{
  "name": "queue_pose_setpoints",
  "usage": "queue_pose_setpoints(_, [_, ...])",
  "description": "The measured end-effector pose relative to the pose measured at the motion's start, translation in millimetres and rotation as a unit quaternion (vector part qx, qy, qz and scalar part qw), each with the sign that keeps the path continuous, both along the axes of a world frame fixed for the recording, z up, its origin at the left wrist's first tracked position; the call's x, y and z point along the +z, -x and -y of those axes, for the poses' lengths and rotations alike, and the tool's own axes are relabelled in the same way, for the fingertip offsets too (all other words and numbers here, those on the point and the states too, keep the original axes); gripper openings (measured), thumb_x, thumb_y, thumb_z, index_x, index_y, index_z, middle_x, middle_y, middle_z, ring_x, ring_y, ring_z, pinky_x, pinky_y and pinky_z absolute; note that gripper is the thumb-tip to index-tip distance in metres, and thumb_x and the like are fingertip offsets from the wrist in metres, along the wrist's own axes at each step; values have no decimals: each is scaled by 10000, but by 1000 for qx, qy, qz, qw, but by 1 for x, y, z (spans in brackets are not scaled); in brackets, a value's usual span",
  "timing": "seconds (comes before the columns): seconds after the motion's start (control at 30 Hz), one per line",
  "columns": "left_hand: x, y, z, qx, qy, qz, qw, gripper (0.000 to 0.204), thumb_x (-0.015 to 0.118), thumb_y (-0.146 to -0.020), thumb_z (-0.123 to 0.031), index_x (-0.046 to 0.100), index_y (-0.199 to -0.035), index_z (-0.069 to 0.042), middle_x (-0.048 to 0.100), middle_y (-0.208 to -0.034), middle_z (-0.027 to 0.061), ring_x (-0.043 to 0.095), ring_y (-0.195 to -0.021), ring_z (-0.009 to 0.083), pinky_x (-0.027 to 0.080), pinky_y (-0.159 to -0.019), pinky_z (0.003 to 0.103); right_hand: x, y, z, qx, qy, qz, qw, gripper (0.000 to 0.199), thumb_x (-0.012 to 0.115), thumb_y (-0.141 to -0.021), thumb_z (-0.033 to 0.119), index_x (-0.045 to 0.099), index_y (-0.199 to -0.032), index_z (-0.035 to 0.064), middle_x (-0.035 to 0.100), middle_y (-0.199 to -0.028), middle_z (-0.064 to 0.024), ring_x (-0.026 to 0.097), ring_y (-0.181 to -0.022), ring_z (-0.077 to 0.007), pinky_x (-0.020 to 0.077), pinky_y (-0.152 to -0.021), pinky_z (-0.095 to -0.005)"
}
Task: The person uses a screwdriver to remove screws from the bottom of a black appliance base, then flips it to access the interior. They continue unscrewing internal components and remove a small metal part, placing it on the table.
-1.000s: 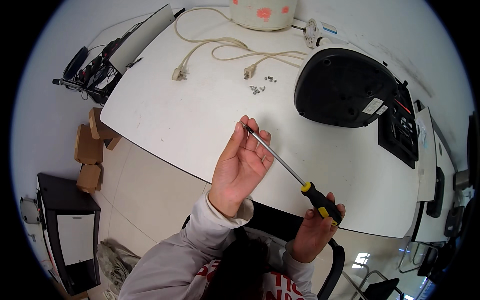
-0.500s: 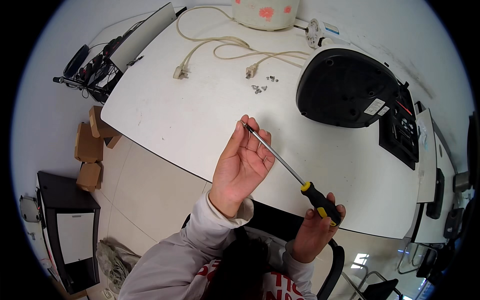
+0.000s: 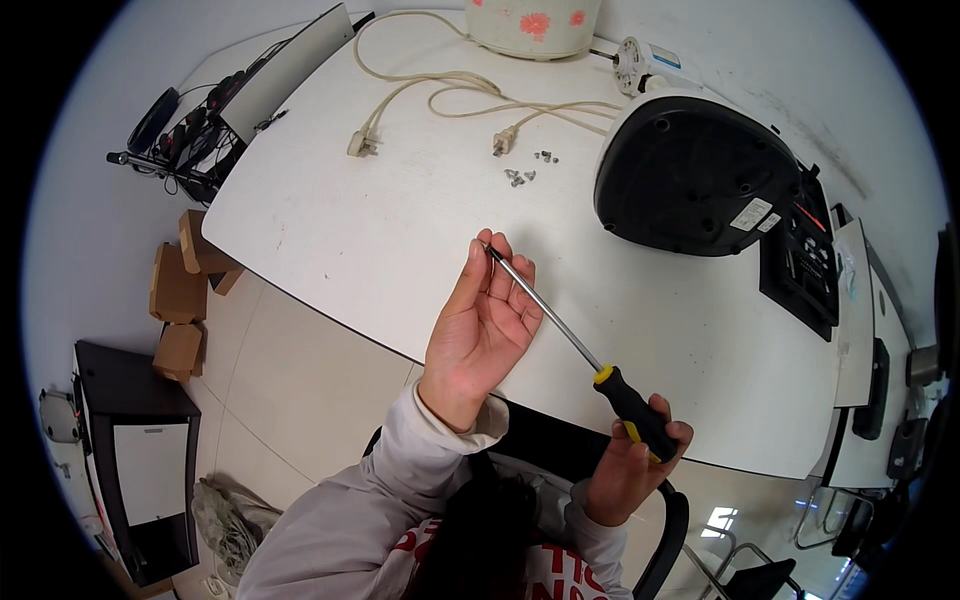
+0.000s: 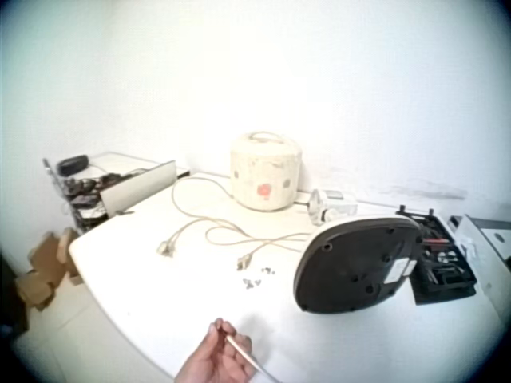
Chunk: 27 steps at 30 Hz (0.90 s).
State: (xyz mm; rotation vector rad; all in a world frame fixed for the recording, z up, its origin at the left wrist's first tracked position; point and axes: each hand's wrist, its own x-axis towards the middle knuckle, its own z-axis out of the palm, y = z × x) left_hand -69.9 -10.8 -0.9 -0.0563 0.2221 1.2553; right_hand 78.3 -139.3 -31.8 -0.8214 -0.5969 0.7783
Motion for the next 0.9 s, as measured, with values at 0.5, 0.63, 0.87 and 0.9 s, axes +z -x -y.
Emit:
queue_pose_setpoints(0.5, [-2, 11, -4, 15, 7, 11, 1000, 77, 586, -893, -248, 630, -926, -193, 637, -922, -109, 553, -951, 101, 422, -779, 285, 6, -11, 5, 116, -38, 179, 976, 416, 696, -660, -106, 453, -928, 98, 581, -1125, -194, 549, -1046, -315, 449, -878, -391])
queue_pose_setpoints(0.63, [-2, 12, -4, 3, 20, -7, 1000, 72, 592, -889, -248, 629, -907, -190, 636, -906, -103, 552, -950, 103, 420, -779, 285, 8, -14, 5, 112, -37, 199, 973, 426, 687, -630, -140, 474, -916, 93, 577, -1139, -203, 557, -1052, -335, 463, -867, -400])
queue_pose_setpoints(0.87, [-6, 10, -5, -10, 16, 40, 999, 84, 588, -891, -262, 640, -907, -196, 640, -922, -100, 545, -975, 101, 406, -814, 297, 13, -25, 2, 143, -68, 352, 923, 389, 704, -594, -144, 555, -858, 100, 589, -1161, -146, 582, -1031, -379, 493, -836, -412])
queue_pose_setpoints(0.9, [-7, 11, -6, -9, 9, 42, 999, 88, 586, -892, -265, 641, -911, -198, 641, -925, -99, 545, -979, 100, 403, -820, 301, 15, -25, 2, 140, -67, 383, 911, 387, 706, -594, -141, 565, -858, 104, 590, -1164, -138, 583, -1030, -381, 495, -834, -410])
